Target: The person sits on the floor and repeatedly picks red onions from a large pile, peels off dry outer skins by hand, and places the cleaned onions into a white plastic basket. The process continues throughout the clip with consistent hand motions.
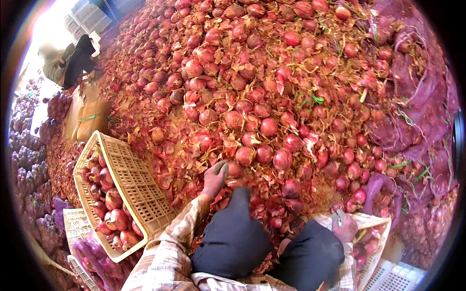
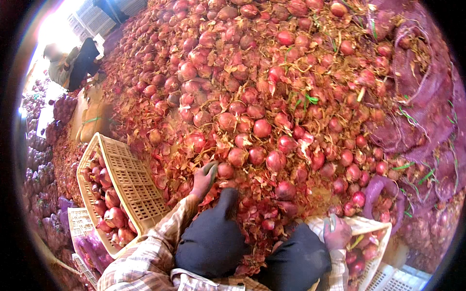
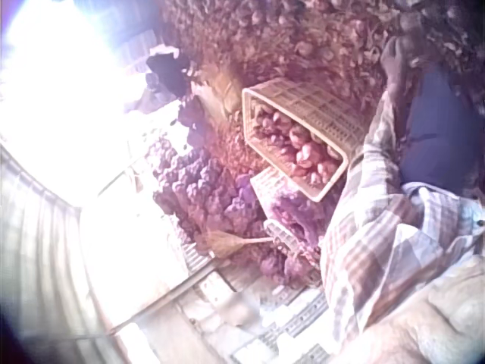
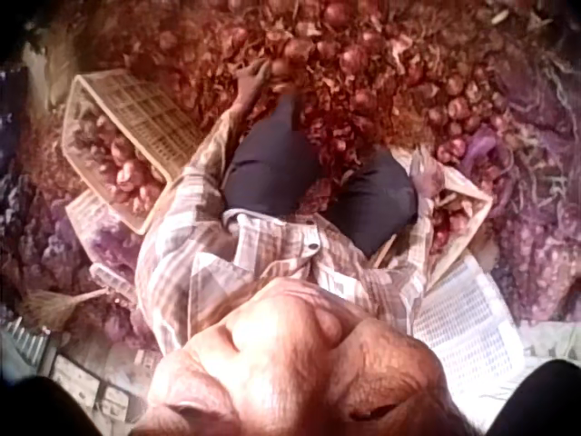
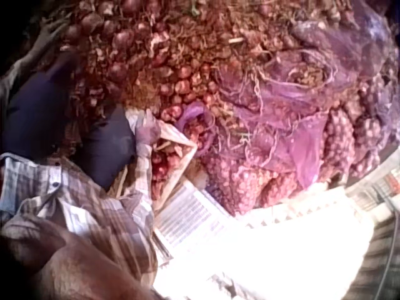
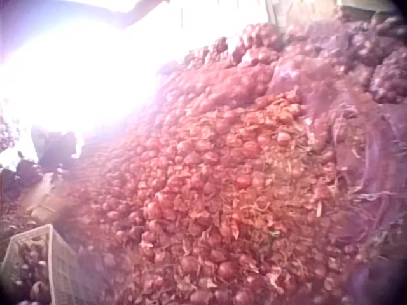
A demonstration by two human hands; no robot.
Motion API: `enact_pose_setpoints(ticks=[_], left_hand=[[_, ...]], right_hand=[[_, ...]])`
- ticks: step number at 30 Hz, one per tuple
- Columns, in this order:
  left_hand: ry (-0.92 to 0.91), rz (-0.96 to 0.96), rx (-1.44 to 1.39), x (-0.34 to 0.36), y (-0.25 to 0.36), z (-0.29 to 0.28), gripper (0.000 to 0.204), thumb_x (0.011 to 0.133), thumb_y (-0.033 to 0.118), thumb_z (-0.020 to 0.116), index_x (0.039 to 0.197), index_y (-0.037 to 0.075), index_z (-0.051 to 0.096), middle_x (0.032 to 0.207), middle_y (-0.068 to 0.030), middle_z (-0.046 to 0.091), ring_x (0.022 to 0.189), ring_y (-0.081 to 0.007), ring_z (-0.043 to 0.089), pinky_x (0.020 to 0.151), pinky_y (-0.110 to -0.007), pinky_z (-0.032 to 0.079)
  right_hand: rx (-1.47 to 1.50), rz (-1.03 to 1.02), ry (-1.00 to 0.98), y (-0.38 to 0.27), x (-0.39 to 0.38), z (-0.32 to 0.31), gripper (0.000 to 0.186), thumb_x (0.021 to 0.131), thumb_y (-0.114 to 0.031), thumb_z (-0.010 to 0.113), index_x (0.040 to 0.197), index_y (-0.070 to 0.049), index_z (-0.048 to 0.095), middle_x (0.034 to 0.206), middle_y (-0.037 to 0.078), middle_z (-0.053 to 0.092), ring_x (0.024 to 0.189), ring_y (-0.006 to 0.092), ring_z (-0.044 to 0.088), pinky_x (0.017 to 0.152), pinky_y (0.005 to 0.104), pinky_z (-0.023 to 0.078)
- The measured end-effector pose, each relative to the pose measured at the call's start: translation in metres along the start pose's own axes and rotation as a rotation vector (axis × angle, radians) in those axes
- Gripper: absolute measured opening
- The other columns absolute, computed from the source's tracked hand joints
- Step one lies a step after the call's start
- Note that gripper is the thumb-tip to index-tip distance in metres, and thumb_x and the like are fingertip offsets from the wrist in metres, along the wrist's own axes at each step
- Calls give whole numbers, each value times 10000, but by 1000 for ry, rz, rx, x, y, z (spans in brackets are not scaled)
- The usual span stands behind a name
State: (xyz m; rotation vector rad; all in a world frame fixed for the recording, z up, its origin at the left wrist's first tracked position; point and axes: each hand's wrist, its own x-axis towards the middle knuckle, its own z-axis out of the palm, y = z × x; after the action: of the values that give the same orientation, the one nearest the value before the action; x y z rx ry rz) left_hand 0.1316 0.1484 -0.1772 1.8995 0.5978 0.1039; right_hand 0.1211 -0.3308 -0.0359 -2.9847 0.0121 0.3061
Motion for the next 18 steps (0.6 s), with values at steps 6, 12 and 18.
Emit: enact_pose_setpoints(ticks=[6, 12, 18], left_hand=[[43, 382, 479, 162, 25, 37, 392, 967, 342, 531, 1279, 109, 573, 1250, -150, 617, 1112, -321, 616, 957, -421, 489], [-42, 387, 575, 267, 25, 46, 531, 945, 432, 540, 1367, 110, 502, 1399, -124, 507, 1288, -331, 472, 1087, -454, 349], [-40, 223, 1033, 282, 26, 79, 707, 911, 653, 402, 1396, 147, 494, 1490, -91, 420, 1418, -292, 298, 1131, -615, 131]], right_hand=[[101, 109, -9, 20, 8, 15, 444, 794, -266, 635, 1184, -54, 649, 1069, 198, 666, 980, 374, 630, 882, 456, 493], [116, 117, 6, 26, 18, 20, 431, 801, -249, 633, 1180, -44, 647, 1065, 195, 668, 976, 361, 637, 882, 443, 495], [109, 132, -3, 33, 20, 22, 417, 809, -231, 632, 1177, -35, 645, 1061, 193, 670, 971, 348, 645, 881, 429, 497]])
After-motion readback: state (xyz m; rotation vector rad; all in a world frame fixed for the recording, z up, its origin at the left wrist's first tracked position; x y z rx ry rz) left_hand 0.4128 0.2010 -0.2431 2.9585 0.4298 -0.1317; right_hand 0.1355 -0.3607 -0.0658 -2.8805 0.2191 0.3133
